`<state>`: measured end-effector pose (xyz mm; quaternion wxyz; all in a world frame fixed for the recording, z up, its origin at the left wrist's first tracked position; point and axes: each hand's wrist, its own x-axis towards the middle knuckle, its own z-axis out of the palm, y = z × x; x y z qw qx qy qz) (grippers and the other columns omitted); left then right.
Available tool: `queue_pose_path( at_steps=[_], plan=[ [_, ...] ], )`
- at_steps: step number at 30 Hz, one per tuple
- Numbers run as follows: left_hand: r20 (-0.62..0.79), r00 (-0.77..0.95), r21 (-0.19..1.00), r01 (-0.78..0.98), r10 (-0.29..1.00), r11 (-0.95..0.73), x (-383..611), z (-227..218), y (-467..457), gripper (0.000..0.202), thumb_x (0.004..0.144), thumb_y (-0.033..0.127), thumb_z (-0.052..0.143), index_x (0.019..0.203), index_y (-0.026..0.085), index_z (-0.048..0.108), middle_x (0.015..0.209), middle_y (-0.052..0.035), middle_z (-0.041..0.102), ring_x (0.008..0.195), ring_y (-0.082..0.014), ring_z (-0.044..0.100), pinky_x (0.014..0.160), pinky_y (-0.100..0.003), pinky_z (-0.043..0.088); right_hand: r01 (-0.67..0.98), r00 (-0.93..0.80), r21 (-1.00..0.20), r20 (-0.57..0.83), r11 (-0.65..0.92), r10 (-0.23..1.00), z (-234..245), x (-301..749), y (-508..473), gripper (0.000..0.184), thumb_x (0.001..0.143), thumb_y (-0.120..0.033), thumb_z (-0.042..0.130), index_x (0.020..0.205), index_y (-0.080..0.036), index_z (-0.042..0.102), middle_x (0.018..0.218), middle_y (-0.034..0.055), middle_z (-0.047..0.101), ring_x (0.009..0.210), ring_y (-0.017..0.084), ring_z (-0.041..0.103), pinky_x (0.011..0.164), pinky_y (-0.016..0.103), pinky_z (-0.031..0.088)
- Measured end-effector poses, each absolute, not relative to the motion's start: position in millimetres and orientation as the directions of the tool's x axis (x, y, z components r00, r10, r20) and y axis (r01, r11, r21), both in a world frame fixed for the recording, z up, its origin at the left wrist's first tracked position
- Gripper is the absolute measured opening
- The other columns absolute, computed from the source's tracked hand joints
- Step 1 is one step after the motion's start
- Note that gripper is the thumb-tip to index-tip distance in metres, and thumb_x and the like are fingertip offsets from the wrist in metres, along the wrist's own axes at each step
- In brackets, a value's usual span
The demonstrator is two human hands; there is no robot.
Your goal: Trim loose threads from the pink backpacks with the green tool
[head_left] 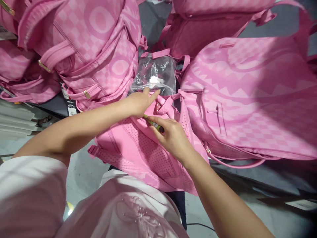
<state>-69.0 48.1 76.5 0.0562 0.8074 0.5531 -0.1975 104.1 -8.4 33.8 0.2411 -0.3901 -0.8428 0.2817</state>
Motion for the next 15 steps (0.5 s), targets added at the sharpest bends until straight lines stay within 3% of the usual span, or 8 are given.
queue_pose_path(
  at_steps=[3, 12, 15],
  plan=[
    [-0.373, 0.311, -0.131, 0.915, 0.874, -0.381, -68.6, 77.4, 48.0, 0.107, 0.082, 0.019, 0.071, 0.162, 0.018, 0.000, 0.146, -0.0251, 0.039, 0.112, -0.0352, 0.065, 0.087, -0.037, 0.054, 0.553, -0.578, -0.638, 0.169, 0.536, 0.798, 35.0, 104.5, -8.7, 0.031, 0.094, -0.014, 0.060, 0.122, -0.015, 0.072, 0.106, 0.0079, 0.079, 0.087, 0.022, 0.075, 0.087, 0.032, 0.055],
    [-0.375, 0.313, -0.130, 0.914, 0.873, -0.384, -70.1, 74.0, 48.6, 0.108, 0.082, 0.025, 0.071, 0.162, 0.018, 0.000, 0.145, -0.0246, 0.039, 0.108, -0.0340, 0.066, 0.084, -0.036, 0.052, 0.540, -0.596, -0.602, 0.220, 0.589, 0.772, 32.1, 98.7, -12.6, 0.032, 0.093, -0.007, 0.059, 0.122, -0.013, 0.070, 0.113, 0.0091, 0.077, 0.098, 0.026, 0.075, 0.088, 0.036, 0.056],
    [-0.381, 0.306, -0.140, 0.914, 0.873, -0.381, -70.1, 74.1, 48.6, 0.107, 0.082, 0.022, 0.070, 0.162, 0.018, -0.001, 0.145, -0.0243, 0.039, 0.108, -0.0330, 0.066, 0.083, -0.036, 0.052, 0.606, -0.588, -0.539, 0.191, 0.585, 0.786, 35.0, 98.9, -14.8, 0.031, 0.096, -0.011, 0.057, 0.123, -0.014, 0.070, 0.108, 0.0087, 0.079, 0.092, 0.026, 0.077, 0.085, 0.037, 0.056]
  ],
)
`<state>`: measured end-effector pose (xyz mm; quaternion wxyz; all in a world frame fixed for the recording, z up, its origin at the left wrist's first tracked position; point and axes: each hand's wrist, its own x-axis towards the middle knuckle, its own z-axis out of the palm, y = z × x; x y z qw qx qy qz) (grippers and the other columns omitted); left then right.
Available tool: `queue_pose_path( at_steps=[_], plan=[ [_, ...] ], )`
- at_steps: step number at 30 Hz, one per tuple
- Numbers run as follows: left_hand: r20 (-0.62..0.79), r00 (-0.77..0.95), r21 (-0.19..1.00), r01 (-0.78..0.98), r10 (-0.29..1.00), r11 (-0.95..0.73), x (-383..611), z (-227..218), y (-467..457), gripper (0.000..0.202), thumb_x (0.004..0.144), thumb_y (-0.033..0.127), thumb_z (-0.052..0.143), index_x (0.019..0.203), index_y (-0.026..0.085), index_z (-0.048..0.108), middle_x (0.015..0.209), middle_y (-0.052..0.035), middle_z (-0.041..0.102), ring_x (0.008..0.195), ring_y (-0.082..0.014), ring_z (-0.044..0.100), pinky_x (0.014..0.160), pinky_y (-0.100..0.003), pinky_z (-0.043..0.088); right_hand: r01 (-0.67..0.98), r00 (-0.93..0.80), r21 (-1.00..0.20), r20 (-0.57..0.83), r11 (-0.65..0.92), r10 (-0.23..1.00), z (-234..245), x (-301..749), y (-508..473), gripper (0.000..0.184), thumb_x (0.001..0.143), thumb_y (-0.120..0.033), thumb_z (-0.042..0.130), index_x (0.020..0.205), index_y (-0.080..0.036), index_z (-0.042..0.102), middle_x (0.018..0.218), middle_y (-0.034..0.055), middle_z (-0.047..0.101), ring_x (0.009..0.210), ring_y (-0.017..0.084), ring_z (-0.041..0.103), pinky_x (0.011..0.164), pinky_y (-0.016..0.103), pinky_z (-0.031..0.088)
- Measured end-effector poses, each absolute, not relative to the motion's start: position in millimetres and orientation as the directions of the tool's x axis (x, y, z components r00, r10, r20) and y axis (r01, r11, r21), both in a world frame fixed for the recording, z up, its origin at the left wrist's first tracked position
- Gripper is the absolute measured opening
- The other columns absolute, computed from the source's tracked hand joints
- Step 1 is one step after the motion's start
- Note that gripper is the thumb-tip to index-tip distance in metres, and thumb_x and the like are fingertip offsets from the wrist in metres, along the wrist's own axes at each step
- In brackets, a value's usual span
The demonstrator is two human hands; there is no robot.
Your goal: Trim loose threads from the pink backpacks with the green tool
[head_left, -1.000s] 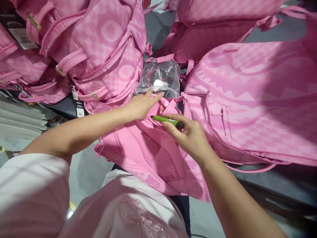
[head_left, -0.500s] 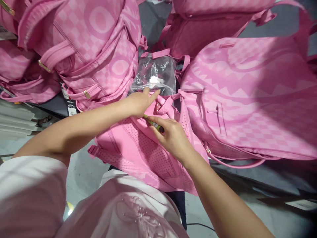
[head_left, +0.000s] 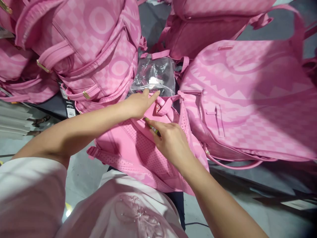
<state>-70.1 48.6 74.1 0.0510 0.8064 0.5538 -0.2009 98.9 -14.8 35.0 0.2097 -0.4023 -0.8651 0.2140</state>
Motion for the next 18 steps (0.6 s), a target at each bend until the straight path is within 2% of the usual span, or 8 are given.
queue_pose_path(
  at_steps=[8, 12, 18],
  plan=[
    [-0.358, 0.335, -0.119, 0.909, 0.871, -0.399, -71.7, 72.9, 48.7, 0.102, 0.084, 0.018, 0.067, 0.162, 0.017, 0.002, 0.144, -0.0256, 0.040, 0.108, -0.0346, 0.067, 0.083, -0.037, 0.053, 0.657, -0.524, -0.546, 0.166, 0.520, 0.836, 33.0, 96.1, -18.4, 0.032, 0.094, -0.014, 0.058, 0.123, -0.018, 0.071, 0.103, 0.0059, 0.080, 0.084, 0.026, 0.077, 0.076, 0.034, 0.057],
    [-0.361, 0.336, -0.111, 0.911, 0.870, -0.398, -71.8, 72.6, 49.1, 0.107, 0.082, 0.022, 0.071, 0.162, 0.016, 0.001, 0.144, -0.0259, 0.040, 0.109, -0.0359, 0.066, 0.085, -0.038, 0.053, 0.569, -0.510, -0.622, 0.246, 0.538, 0.824, 26.6, 96.4, -19.8, 0.034, 0.092, -0.011, 0.055, 0.122, -0.017, 0.071, 0.110, 0.0068, 0.079, 0.091, 0.024, 0.076, 0.083, 0.033, 0.057],
    [-0.402, 0.319, -0.134, 0.906, 0.858, -0.400, -68.9, 76.0, 50.7, 0.107, 0.083, 0.021, 0.068, 0.162, 0.016, -0.004, 0.148, -0.0263, 0.036, 0.111, -0.0336, 0.066, 0.087, -0.036, 0.053, 0.581, -0.499, -0.611, 0.255, 0.538, 0.828, 22.2, 96.0, -22.2, 0.034, 0.092, -0.011, 0.057, 0.123, -0.016, 0.070, 0.111, 0.0070, 0.078, 0.092, 0.025, 0.075, 0.086, 0.038, 0.055]
  ],
)
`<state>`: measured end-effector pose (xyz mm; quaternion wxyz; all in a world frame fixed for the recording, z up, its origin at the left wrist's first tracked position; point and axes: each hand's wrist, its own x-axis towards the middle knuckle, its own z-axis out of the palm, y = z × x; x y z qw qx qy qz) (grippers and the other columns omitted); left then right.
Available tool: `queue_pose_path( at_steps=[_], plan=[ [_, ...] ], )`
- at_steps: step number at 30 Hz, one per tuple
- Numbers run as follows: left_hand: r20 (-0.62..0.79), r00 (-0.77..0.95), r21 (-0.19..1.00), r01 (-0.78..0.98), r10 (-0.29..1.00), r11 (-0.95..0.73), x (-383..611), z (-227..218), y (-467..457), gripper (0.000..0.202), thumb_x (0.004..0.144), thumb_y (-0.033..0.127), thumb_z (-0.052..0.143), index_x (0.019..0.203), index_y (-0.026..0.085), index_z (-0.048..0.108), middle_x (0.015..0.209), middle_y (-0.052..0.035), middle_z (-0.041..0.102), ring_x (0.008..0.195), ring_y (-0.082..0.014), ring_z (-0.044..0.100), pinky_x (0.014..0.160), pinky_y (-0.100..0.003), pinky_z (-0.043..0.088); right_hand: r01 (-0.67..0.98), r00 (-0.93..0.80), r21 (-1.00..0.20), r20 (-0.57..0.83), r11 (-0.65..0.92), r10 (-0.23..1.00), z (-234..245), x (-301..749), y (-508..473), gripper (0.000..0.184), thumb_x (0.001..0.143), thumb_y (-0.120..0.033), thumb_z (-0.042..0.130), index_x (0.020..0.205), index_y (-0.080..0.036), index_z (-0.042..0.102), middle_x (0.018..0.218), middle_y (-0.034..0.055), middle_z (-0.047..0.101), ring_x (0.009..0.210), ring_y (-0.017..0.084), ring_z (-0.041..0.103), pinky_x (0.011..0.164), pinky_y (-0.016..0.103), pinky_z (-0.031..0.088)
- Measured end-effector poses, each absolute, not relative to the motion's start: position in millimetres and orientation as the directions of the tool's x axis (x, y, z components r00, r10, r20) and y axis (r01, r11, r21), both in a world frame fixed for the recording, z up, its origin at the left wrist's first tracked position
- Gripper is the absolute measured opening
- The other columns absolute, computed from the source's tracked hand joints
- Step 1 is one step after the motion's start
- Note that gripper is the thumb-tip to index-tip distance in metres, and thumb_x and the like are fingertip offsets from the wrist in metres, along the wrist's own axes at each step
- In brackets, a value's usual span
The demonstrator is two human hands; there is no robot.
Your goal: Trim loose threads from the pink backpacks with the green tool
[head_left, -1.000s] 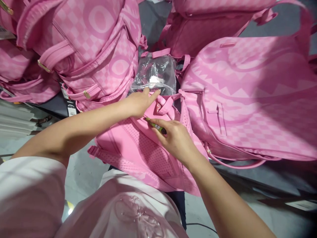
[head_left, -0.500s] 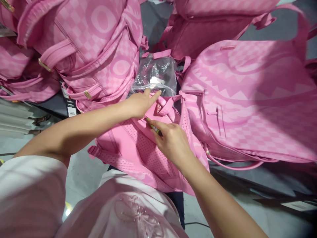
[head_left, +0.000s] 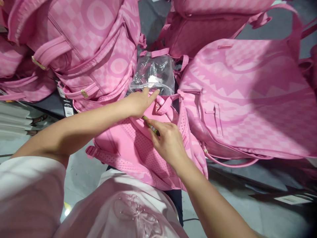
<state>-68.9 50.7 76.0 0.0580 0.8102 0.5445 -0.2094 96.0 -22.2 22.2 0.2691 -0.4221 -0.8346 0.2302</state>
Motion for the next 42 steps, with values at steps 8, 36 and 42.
queue_pose_path(
  at_steps=[8, 36, 42],
  plan=[
    [-0.418, 0.310, -0.140, 0.907, 0.854, -0.398, -68.7, 78.0, 50.2, 0.107, 0.082, 0.019, 0.067, 0.162, 0.016, -0.005, 0.148, -0.0259, 0.035, 0.109, -0.0334, 0.066, 0.087, -0.037, 0.053, 0.641, -0.493, -0.571, 0.206, 0.513, 0.845, 28.5, 91.5, -26.6, 0.031, 0.095, -0.013, 0.059, 0.124, -0.015, 0.069, 0.112, 0.0074, 0.078, 0.093, 0.026, 0.075, 0.088, 0.042, 0.053],
    [-0.315, 0.345, -0.106, 0.913, 0.884, -0.394, -75.3, 68.0, 48.2, 0.108, 0.080, 0.020, 0.072, 0.162, 0.018, 0.002, 0.150, -0.0262, 0.036, 0.113, -0.0326, 0.064, 0.086, -0.034, 0.052, 0.614, -0.513, -0.620, 0.157, 0.489, 0.844, 30.4, 90.4, -21.2, 0.036, 0.093, -0.008, 0.057, 0.126, -0.019, 0.067, 0.115, 0.0065, 0.077, 0.099, 0.025, 0.073, 0.093, 0.043, 0.050],
    [-0.233, 0.367, -0.086, 0.915, 0.901, -0.395, -78.2, 66.6, 38.8, 0.092, 0.084, 0.006, 0.055, 0.162, 0.017, 0.007, 0.151, -0.0259, 0.037, 0.110, -0.0303, 0.066, 0.088, -0.037, 0.054, 0.613, -0.548, -0.582, 0.172, 0.533, 0.818, 47.5, 101.4, -20.8, 0.029, 0.095, -0.012, 0.058, 0.121, -0.019, 0.066, 0.112, 0.0082, 0.078, 0.096, 0.027, 0.074, 0.098, 0.050, 0.051]
  ],
)
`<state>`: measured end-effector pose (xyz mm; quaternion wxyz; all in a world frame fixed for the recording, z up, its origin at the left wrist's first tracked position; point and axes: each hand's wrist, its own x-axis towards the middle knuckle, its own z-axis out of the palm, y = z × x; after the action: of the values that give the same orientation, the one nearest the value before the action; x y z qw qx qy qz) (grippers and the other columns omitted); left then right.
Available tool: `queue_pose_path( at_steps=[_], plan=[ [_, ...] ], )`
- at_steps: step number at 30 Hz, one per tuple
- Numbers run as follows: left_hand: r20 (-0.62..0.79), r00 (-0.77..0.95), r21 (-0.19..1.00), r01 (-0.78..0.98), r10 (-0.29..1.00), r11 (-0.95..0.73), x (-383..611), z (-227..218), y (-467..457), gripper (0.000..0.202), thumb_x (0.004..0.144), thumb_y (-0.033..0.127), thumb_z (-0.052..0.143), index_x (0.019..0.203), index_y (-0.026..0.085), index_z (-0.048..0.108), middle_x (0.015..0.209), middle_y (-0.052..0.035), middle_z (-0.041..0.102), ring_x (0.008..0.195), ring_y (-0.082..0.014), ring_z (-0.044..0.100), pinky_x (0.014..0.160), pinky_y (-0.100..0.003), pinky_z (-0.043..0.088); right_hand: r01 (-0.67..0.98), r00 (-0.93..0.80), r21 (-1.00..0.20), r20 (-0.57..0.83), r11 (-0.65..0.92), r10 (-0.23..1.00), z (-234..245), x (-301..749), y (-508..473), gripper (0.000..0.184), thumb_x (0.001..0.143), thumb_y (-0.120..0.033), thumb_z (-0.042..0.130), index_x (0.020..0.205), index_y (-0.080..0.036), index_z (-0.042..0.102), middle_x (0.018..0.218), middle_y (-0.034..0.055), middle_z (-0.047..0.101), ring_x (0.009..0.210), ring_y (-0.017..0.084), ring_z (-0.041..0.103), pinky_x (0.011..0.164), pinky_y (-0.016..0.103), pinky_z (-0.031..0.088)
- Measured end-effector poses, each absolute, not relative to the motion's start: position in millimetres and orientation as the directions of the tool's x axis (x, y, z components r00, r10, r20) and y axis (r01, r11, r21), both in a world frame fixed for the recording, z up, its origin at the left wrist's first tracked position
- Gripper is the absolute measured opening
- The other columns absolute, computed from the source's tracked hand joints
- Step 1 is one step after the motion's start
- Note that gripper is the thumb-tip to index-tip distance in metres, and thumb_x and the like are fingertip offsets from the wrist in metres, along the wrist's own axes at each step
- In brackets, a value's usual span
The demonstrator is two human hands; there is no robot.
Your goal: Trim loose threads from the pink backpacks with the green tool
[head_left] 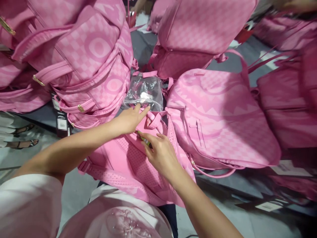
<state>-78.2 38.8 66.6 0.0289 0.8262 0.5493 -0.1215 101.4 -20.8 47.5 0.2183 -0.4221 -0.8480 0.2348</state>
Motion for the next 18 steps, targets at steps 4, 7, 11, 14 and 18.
queue_pose_path(
  at_steps=[4, 7, 11, 14, 18],
  plan=[
    [-0.132, 0.352, -0.086, 0.927, 0.927, -0.365, -77.3, 66.3, 27.6, 0.088, 0.083, -0.003, 0.043, 0.162, 0.019, 0.012, 0.158, -0.0252, 0.031, 0.118, -0.0297, 0.063, 0.089, -0.038, 0.055, 0.560, -0.471, -0.515, 0.446, 0.649, 0.761, 100.0, 127.4, -0.5, 0.020, 0.098, -0.021, 0.054, 0.114, -0.025, 0.065, 0.132, 0.0098, 0.068, 0.122, 0.029, 0.065, 0.104, 0.052, 0.052],
    [-0.127, 0.312, -0.119, 0.938, 0.941, -0.327, -73.8, 72.8, 15.3, 0.087, 0.082, -0.003, 0.042, 0.162, 0.019, 0.014, 0.161, -0.0252, 0.029, 0.117, -0.0294, 0.063, 0.084, -0.036, 0.057, 0.625, -0.356, -0.265, 0.741, 0.735, 0.570, 126.0, 135.8, 46.7, 0.023, 0.097, -0.015, 0.049, 0.114, -0.023, 0.063, 0.120, 0.0107, 0.072, 0.114, 0.027, 0.069, 0.115, 0.055, 0.042],
    [-0.070, 0.294, -0.212, 0.929, 0.953, -0.303, -70.3, 83.8, -15.0, 0.090, 0.080, -0.003, 0.046, 0.162, 0.018, 0.014, 0.161, -0.0232, 0.032, 0.113, -0.0280, 0.064, 0.080, -0.035, 0.059, 0.697, -0.625, 0.002, 0.490, 0.717, 0.607, 103.8, 123.6, 127.9, 0.027, 0.099, -0.015, 0.042, 0.114, -0.014, 0.065, 0.099, 0.0145, 0.071, 0.098, 0.027, 0.069, 0.094, 0.044, 0.055],
    [0.035, 0.261, -0.272, 0.931, 0.965, -0.242, -71.6, 83.7, -42.8, 0.088, 0.084, 0.001, 0.048, 0.162, 0.025, 0.017, 0.159, -0.0187, 0.038, 0.112, -0.0257, 0.065, 0.079, -0.033, 0.061, 0.652, -0.755, 0.050, 0.134, 0.757, 0.642, 61.4, 107.2, 164.7, 0.030, 0.094, -0.006, 0.044, 0.108, -0.016, 0.069, 0.096, 0.0096, 0.072, 0.083, 0.018, 0.070, 0.076, 0.027, 0.054],
    [0.085, 0.241, -0.272, 0.939, 0.967, -0.210, -78.1, 77.8, -59.6, 0.089, 0.082, 0.006, 0.055, 0.161, 0.032, 0.021, 0.158, -0.0155, 0.042, 0.104, -0.0246, 0.069, 0.076, -0.034, 0.064, 0.600, -0.798, 0.058, -0.033, 0.798, 0.602, 13.3, 88.6, 173.3, 0.037, 0.091, 0.000, 0.047, 0.110, -0.019, 0.071, 0.108, 0.0067, 0.072, 0.076, 0.012, 0.069, 0.065, 0.020, 0.048]
  ],
)
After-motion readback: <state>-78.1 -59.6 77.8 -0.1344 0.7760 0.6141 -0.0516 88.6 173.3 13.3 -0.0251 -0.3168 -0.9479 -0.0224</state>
